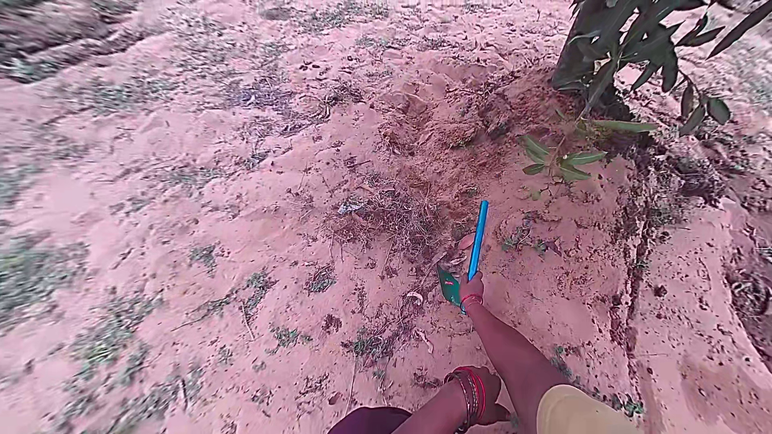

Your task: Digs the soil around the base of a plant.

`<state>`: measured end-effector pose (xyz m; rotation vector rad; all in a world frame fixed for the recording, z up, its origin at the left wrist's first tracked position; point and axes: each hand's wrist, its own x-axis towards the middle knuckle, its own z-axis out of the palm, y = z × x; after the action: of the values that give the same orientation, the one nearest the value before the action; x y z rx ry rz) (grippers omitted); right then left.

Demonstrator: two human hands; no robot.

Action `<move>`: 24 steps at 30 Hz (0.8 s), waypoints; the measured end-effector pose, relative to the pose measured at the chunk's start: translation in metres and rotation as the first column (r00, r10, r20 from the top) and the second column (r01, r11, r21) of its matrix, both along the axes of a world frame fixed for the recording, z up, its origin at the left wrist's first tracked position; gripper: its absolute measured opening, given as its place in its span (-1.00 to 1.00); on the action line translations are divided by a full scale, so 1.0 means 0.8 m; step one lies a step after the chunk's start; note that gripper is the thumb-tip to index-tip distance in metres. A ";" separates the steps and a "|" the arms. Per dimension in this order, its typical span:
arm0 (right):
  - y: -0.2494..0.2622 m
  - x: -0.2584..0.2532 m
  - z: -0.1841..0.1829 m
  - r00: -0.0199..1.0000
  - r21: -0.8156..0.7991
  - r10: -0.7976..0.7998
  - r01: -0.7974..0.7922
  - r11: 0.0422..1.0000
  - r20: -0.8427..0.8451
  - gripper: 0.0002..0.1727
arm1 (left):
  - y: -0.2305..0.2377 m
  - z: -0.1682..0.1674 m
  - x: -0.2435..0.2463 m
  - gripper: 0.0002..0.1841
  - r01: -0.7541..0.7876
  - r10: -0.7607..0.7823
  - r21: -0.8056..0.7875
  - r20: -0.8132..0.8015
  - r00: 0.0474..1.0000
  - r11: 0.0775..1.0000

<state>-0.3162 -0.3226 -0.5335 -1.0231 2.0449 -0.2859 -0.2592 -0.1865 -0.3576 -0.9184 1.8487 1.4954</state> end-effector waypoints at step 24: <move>-0.011 -0.073 0.026 0.960 0.099 0.229 -0.215 0.972 -0.163 -0.45 | -0.013 -0.013 -0.010 -0.32 -0.004 0.002 -0.027 -0.058 0.998 1.000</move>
<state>-0.3744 -0.3315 -0.5131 -1.2522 2.0519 0.0033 -0.2669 -0.1968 -0.3683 -0.8992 1.9140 1.5176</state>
